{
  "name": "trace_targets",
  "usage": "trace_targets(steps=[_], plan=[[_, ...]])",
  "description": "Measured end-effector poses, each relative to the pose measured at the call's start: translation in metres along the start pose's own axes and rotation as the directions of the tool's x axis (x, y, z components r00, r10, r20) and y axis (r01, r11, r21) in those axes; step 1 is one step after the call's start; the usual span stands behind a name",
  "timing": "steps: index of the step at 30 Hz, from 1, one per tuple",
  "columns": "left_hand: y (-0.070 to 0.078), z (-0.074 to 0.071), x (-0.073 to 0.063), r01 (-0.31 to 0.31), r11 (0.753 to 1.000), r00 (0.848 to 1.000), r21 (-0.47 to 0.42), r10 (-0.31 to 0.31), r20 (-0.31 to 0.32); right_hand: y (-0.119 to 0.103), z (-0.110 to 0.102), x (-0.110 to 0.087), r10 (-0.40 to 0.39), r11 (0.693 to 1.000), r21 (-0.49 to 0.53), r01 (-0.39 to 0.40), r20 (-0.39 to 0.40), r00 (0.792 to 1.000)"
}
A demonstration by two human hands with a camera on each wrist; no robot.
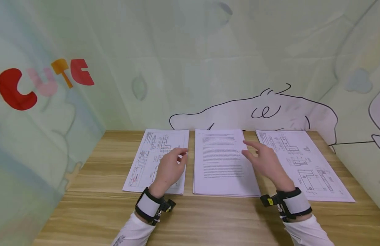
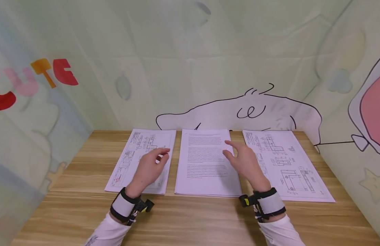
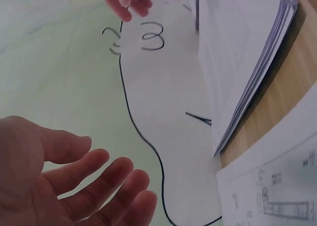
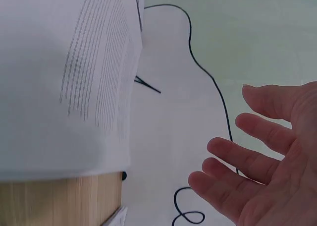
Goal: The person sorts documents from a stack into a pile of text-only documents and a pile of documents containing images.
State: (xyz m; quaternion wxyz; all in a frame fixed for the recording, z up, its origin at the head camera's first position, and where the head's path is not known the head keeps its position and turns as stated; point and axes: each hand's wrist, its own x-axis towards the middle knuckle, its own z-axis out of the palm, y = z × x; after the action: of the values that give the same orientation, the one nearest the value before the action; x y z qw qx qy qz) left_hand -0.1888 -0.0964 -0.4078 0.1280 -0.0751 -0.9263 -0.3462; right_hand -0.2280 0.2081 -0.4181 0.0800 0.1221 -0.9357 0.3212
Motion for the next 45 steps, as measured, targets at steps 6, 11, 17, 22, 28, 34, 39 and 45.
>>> trace_targets(steps=[6, 11, 17, 22, 28, 34, 39, 45], plan=[[0.021, 0.026, 0.001, -0.073, 0.997, 0.995, -0.008, 0.073, 0.062, 0.035, -0.021, -0.009, -0.047, 0.994, -0.102, 0.038, -0.084, 0.995], [0.041, 0.050, 0.004, -0.144, 0.988, 0.981, -0.048, 0.149, 0.127, 0.061, -0.037, -0.019, 0.010, 0.990, -0.138, -0.028, -0.131, 0.991], [0.063, 0.083, 0.009, -0.137, 0.984, 0.961, -0.116, 0.161, 0.225, 0.086, -0.051, -0.022, 0.124, 0.982, -0.131, -0.138, -0.111, 0.986], [0.077, 0.111, 0.013, -0.136, 0.979, 0.950, -0.149, 0.171, 0.261, 0.106, -0.054, -0.026, 0.202, 0.969, -0.131, -0.210, -0.074, 0.977], [0.097, 0.141, 0.013, -0.090, 0.979, 0.934, -0.181, 0.146, 0.325, 0.130, -0.059, -0.032, 0.263, 0.953, -0.160, -0.257, 0.014, 0.965], [0.114, 0.164, 0.005, -0.071, 0.976, 0.905, -0.204, 0.149, 0.397, 0.151, -0.062, -0.038, 0.344, 0.926, -0.186, -0.328, 0.060, 0.937], [0.121, 0.180, 0.001, 0.002, 0.965, 0.892, -0.262, 0.117, 0.436, 0.162, -0.062, -0.041, 0.390, 0.909, -0.197, -0.368, 0.088, 0.917], [0.127, 0.196, -0.002, 0.124, 0.937, 0.896, -0.327, 0.036, 0.442, 0.175, -0.063, -0.045, 0.454, 0.880, -0.228, -0.418, 0.136, 0.881]])
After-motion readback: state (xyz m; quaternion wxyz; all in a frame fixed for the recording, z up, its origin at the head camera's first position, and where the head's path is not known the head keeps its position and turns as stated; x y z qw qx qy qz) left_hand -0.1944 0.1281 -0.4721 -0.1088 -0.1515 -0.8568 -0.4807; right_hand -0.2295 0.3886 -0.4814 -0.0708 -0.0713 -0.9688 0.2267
